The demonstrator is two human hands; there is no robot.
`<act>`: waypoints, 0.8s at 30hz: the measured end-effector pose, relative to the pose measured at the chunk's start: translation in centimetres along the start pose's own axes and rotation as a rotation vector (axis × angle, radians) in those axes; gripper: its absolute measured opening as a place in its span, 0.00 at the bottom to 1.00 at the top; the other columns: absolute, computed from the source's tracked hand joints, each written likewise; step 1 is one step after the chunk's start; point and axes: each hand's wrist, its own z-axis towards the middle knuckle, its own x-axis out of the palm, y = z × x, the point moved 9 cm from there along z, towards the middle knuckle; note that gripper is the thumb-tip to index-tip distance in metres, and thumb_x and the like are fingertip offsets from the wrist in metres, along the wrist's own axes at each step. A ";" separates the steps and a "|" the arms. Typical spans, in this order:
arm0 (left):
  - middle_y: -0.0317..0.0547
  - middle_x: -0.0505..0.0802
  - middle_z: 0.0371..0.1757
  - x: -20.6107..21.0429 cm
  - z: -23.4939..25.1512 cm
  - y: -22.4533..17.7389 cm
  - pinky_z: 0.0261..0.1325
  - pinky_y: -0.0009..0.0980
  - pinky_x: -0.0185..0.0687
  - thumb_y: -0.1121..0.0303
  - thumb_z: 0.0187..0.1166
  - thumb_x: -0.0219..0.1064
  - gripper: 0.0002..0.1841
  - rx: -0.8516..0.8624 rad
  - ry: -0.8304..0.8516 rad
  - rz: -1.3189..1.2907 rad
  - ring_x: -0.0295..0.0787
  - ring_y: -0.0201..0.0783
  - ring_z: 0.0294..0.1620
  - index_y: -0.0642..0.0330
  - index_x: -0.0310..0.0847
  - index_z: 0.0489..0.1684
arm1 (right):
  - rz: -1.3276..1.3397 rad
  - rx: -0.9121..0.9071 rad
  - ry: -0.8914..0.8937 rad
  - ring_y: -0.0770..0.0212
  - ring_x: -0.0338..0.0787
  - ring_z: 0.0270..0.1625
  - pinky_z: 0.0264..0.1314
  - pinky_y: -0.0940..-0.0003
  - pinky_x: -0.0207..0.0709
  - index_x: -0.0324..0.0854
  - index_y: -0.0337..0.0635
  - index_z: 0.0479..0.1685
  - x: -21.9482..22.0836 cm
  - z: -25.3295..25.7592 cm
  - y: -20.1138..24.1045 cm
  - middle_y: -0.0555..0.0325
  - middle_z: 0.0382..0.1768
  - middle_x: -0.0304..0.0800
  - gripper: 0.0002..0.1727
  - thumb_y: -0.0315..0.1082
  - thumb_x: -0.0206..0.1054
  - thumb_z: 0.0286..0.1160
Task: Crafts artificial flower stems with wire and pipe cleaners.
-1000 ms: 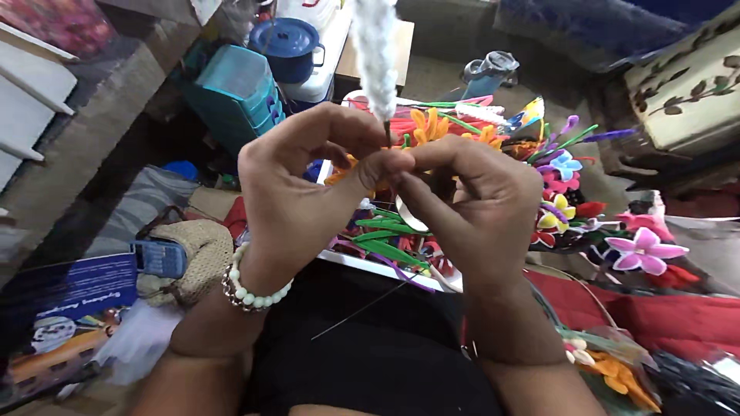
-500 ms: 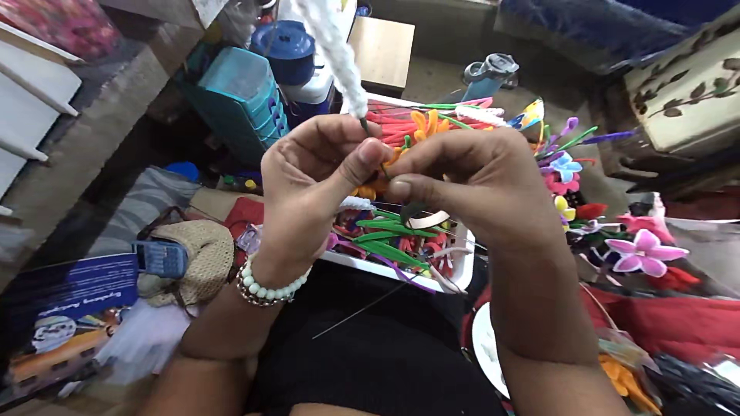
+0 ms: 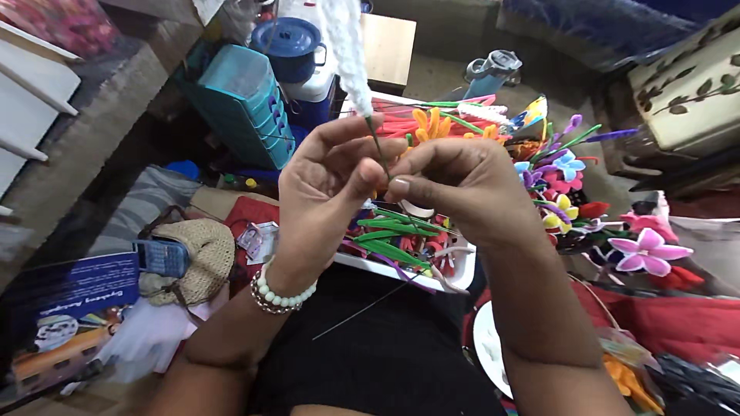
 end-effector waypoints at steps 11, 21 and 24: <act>0.38 0.96 0.43 -0.2 -0.6 -0.4 0.49 0.24 0.91 0.77 0.82 0.67 0.10 0.040 -0.021 0.073 0.94 0.28 0.42 0.65 0.84 0.57 | 0.196 0.164 0.135 0.74 0.91 0.32 0.35 0.81 0.86 0.92 0.40 0.38 0.8 -0.8 -2.3 0.61 0.32 0.95 0.02 0.27 0.74 0.73; 0.39 0.93 0.50 0.2 -0.5 1.0 0.57 0.26 0.89 0.72 0.85 0.65 0.25 -0.020 0.019 -0.028 0.92 0.30 0.49 0.59 0.66 0.81 | 0.056 0.075 -0.027 0.73 0.90 0.31 0.34 0.80 0.86 0.90 0.40 0.40 -0.2 -1.0 -1.8 0.62 0.33 0.94 0.03 0.26 0.75 0.72; 0.37 0.95 0.55 -0.1 -1.1 1.3 0.59 0.26 0.89 0.67 0.78 0.74 0.26 -0.015 -0.017 0.014 0.94 0.30 0.53 0.55 0.71 0.73 | -0.067 0.020 -0.087 0.75 0.89 0.29 0.30 0.82 0.84 0.90 0.40 0.40 -0.3 -1.1 -0.9 0.64 0.31 0.93 0.03 0.27 0.74 0.73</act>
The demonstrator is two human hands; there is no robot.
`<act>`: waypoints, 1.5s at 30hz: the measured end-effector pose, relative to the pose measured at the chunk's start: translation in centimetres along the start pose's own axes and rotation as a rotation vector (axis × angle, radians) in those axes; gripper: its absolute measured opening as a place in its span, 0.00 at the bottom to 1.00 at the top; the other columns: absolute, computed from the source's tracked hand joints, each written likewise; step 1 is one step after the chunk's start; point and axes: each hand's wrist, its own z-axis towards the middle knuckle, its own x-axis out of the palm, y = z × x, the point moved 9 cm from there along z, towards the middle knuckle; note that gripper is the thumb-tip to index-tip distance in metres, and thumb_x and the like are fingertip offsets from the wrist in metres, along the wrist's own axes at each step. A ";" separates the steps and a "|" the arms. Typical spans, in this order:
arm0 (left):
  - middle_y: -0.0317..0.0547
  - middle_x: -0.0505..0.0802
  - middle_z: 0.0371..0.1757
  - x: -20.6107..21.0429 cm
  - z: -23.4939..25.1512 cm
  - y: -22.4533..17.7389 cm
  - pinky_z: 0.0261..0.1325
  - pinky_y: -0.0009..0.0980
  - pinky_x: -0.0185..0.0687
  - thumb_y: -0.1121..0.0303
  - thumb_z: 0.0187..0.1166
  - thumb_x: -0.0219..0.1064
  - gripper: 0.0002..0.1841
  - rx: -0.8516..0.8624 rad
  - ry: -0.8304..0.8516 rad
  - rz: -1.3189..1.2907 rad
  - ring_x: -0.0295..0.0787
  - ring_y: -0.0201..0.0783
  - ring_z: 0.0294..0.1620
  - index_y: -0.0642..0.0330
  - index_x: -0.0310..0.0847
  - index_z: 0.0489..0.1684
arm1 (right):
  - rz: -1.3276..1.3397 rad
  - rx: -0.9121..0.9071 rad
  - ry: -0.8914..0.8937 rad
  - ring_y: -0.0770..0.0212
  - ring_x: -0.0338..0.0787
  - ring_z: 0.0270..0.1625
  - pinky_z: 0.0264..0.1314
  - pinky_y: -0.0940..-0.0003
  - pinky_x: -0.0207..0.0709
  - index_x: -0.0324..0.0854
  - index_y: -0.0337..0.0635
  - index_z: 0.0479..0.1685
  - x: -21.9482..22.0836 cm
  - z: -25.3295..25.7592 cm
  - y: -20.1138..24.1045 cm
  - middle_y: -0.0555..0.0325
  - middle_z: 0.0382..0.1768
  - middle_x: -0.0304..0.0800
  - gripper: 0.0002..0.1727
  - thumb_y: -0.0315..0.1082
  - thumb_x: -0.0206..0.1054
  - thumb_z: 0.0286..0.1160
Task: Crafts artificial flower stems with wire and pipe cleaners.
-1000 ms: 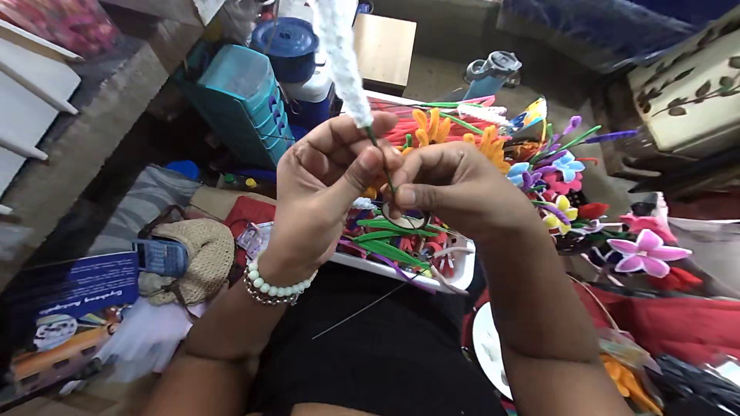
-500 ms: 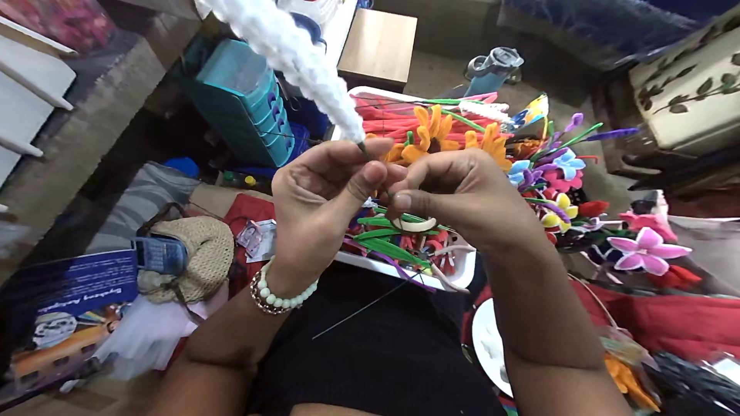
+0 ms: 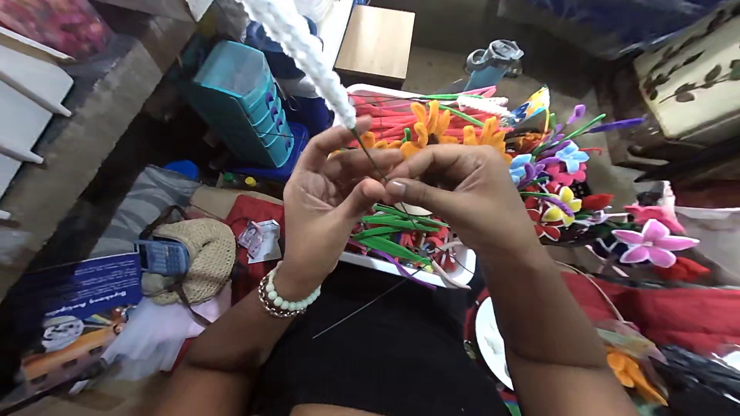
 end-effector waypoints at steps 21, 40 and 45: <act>0.35 0.94 0.54 0.0 -0.9 1.3 0.57 0.23 0.88 0.68 0.76 0.75 0.16 -0.045 -0.005 -0.063 0.92 0.28 0.52 0.52 0.83 0.60 | 0.031 0.028 0.052 0.76 0.87 0.29 0.30 0.83 0.81 0.90 0.41 0.39 0.3 -0.9 -0.6 0.64 0.31 0.92 0.02 0.27 0.75 0.72; 0.38 0.94 0.59 -0.3 -1.2 2.3 0.64 0.28 0.87 0.68 0.83 0.68 0.13 -0.135 0.022 -0.134 0.92 0.32 0.59 0.51 0.83 0.62 | 0.119 0.136 0.053 0.73 0.89 0.32 0.34 0.80 0.84 0.91 0.41 0.40 0.3 -1.3 -2.5 0.63 0.32 0.93 0.03 0.29 0.75 0.73; 0.34 0.97 0.47 -1.8 -2.7 2.1 0.53 0.24 0.91 0.70 0.71 0.79 0.09 0.004 -0.069 -0.015 0.95 0.27 0.48 0.50 0.91 0.47 | -0.126 0.004 0.001 0.77 0.89 0.32 0.35 0.82 0.85 0.91 0.41 0.40 1.2 -2.1 -1.4 0.66 0.33 0.94 0.04 0.28 0.77 0.69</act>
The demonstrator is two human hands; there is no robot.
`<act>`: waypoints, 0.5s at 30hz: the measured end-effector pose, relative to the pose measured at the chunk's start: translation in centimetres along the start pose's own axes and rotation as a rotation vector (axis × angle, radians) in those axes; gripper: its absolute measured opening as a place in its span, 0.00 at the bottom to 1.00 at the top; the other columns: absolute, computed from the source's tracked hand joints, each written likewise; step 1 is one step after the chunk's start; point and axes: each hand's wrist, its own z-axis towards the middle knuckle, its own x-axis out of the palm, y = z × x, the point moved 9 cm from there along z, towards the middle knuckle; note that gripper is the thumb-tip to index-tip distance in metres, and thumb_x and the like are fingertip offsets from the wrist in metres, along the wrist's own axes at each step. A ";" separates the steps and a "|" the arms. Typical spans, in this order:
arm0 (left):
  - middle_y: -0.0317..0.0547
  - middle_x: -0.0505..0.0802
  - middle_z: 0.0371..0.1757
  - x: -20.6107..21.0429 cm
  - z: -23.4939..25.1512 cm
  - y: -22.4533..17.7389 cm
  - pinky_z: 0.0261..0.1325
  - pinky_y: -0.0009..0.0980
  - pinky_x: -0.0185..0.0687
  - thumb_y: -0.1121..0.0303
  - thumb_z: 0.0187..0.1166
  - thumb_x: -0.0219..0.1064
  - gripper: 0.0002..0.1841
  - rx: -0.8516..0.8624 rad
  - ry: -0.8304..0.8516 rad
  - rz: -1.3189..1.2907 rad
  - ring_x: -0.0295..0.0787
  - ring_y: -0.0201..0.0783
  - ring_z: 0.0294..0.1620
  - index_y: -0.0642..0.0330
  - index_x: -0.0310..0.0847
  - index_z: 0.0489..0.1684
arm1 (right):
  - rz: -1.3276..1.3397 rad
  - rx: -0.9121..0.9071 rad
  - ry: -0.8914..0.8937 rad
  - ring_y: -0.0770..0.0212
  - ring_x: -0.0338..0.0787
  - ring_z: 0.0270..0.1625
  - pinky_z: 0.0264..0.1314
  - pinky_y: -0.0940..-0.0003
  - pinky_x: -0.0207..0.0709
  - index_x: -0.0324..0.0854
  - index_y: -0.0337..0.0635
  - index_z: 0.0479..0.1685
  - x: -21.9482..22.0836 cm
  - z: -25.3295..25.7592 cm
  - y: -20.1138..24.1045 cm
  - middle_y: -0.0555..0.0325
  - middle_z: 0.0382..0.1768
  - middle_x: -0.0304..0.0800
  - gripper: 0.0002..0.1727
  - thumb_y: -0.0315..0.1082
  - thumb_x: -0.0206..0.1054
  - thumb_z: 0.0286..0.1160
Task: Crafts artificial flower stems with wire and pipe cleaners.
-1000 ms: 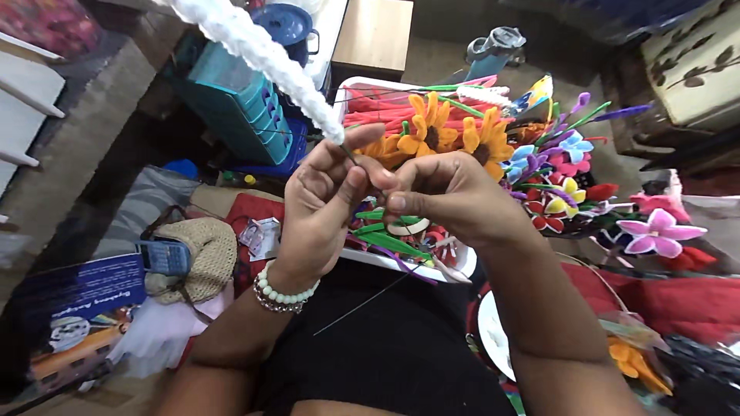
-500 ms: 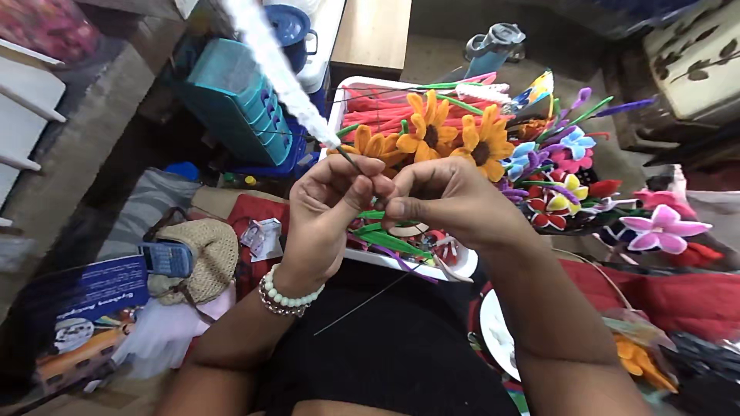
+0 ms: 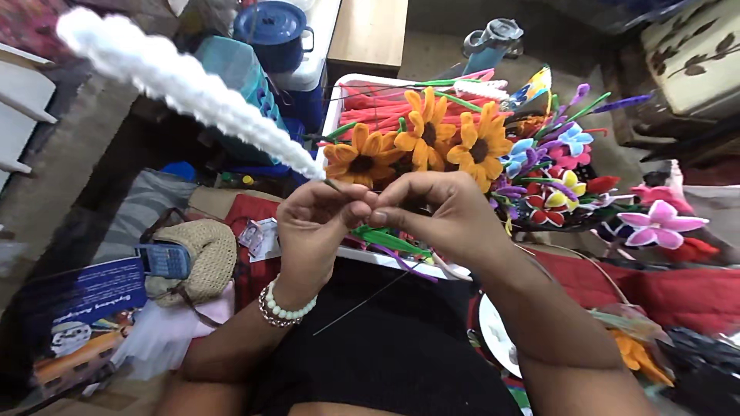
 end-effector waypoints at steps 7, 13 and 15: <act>0.34 0.97 0.44 0.0 -1.3 1.6 0.49 0.25 0.91 0.69 0.76 0.75 0.05 -0.091 0.106 -0.130 0.94 0.26 0.43 0.49 0.92 0.45 | 0.322 0.210 0.297 0.76 0.92 0.38 0.43 0.80 0.87 0.92 0.43 0.41 1.7 -1.2 -3.1 0.67 0.35 0.96 0.05 0.34 0.73 0.76; 0.38 0.94 0.47 1.0 -1.8 3.9 0.57 0.27 0.87 0.83 0.81 0.61 0.08 -0.283 0.065 -0.258 0.90 0.26 0.48 0.69 0.85 0.50 | 0.230 0.188 0.253 0.76 0.94 0.41 0.45 0.78 0.90 0.93 0.57 0.48 1.2 -2.1 -4.7 0.75 0.43 0.96 0.07 0.42 0.75 0.76; 0.46 0.94 0.53 0.6 -1.8 4.1 0.64 0.29 0.85 0.84 0.79 0.64 0.13 -0.302 0.028 -0.258 0.91 0.29 0.55 0.77 0.81 0.59 | 0.142 0.169 0.177 0.77 0.94 0.43 0.47 0.80 0.89 0.92 0.59 0.48 0.9 -2.1 -4.5 0.79 0.44 0.96 0.06 0.41 0.75 0.76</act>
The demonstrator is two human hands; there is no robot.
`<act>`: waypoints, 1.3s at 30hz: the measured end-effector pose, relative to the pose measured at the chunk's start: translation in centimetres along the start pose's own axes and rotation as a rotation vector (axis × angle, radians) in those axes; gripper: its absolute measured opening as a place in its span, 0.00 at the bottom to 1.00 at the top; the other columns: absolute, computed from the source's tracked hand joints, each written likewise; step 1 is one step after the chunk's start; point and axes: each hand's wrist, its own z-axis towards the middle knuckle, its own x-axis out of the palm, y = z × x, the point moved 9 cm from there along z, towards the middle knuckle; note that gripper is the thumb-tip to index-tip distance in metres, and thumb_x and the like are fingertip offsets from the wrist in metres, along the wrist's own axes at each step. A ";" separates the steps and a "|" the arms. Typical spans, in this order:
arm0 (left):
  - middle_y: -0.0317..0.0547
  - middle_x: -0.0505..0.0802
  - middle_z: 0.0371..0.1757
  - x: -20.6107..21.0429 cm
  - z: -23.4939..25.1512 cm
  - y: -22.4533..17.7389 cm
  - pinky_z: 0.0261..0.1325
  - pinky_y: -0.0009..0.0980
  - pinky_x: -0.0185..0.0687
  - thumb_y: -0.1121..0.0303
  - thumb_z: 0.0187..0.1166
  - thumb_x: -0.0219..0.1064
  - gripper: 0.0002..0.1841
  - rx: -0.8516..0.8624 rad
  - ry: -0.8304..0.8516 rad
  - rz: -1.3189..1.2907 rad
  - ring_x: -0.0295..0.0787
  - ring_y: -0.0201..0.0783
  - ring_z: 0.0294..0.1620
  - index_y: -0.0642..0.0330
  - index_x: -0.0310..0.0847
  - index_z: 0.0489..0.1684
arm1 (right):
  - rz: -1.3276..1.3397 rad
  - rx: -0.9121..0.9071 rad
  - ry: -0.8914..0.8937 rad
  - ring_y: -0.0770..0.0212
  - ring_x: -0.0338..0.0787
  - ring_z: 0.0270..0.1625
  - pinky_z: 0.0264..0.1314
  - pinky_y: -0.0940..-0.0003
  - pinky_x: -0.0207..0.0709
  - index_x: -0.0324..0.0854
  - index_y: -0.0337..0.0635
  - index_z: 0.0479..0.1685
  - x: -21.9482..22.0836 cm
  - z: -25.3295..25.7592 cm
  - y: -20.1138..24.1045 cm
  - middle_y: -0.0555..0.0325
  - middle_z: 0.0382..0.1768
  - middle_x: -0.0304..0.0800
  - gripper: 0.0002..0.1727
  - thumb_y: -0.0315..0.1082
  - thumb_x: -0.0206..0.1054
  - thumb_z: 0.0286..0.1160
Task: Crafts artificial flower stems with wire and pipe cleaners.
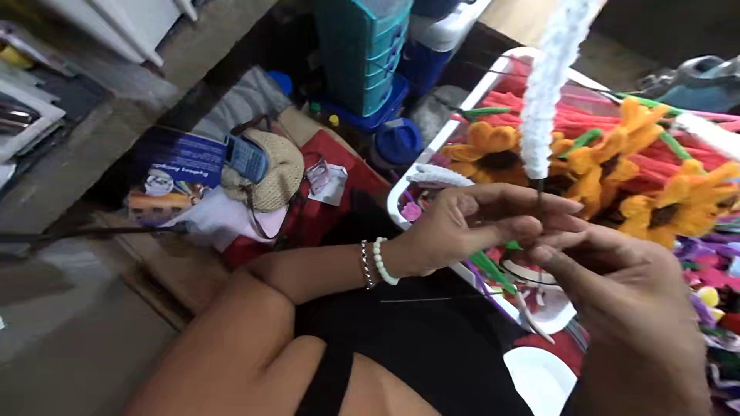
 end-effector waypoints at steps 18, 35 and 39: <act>0.51 0.92 0.38 -1.3 -0.7 -1.6 0.49 0.21 0.83 0.88 0.75 0.64 0.06 0.161 0.021 0.053 0.87 0.25 0.39 0.83 0.84 0.44 | 0.302 0.197 0.310 0.84 0.91 0.40 0.41 0.89 0.84 0.87 0.67 0.67 3.1 0.4 -2.8 0.83 0.46 0.95 0.18 0.40 0.71 0.80; 0.34 0.95 0.42 -4.1 -1.1 2.0 0.42 0.28 0.92 0.66 0.80 0.71 0.11 -0.162 0.014 0.091 0.93 0.32 0.39 0.46 0.85 0.57 | 0.116 -0.047 -0.076 0.72 0.88 0.24 0.26 0.77 0.81 0.91 0.29 0.39 1.8 0.3 -0.6 0.54 0.26 0.92 0.05 0.24 0.76 0.71; 0.38 0.94 0.39 -3.4 -0.3 2.9 0.44 0.30 0.92 0.67 0.79 0.71 0.09 -0.224 0.130 -0.139 0.94 0.35 0.41 0.51 0.87 0.54 | 0.284 -0.040 -0.126 0.74 0.79 0.20 0.21 0.79 0.71 0.88 0.26 0.35 1.2 -0.7 -1.6 0.55 0.21 0.86 0.05 0.22 0.76 0.69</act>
